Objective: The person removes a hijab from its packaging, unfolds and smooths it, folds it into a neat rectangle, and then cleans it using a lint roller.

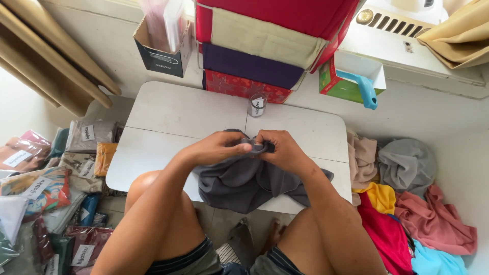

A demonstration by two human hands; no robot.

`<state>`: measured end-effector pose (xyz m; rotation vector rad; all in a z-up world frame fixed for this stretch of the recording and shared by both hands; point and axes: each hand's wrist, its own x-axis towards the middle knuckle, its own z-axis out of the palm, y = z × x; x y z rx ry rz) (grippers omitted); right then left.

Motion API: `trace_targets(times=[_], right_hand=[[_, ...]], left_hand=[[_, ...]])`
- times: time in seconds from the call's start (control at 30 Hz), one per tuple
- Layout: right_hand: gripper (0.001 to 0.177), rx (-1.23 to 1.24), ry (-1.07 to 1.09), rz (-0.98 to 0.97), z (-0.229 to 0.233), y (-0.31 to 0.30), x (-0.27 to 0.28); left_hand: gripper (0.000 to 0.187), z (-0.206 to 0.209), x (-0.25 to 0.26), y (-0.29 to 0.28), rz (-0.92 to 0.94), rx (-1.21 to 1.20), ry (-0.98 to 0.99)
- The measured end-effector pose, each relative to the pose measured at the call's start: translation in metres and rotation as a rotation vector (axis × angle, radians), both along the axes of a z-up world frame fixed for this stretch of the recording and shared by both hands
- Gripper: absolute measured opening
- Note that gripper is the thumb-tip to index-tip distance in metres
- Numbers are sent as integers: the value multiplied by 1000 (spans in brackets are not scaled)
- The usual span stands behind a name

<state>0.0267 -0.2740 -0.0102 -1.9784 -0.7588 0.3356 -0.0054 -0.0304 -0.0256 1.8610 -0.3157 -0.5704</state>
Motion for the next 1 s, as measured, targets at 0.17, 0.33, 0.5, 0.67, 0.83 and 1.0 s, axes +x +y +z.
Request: trace_targets(times=[0.17,0.33,0.5,0.67,0.83,1.0], right_hand=[[30,-57,-52,-35,-5,-10,4],[30,19,58,-66,-7,-16,7],[23,59,60,-86,-7,-11,6],[29,36,4,-98,-16,-10,6],[118,-294,93,-429,8,-28,15],[96,-724,-91,-585,-22,-115,46]], left_hand=[[16,-20,16,-14,134,-31,-196],[12,-20,17,-10,185,-204,-186],[11,-3,2,-11,101,-340,-69],[13,-29,13,-9,315,-222,-304],[16,-27,24,17,806,-244,-324],[17,-51,43,63,1329,-799,-124]])
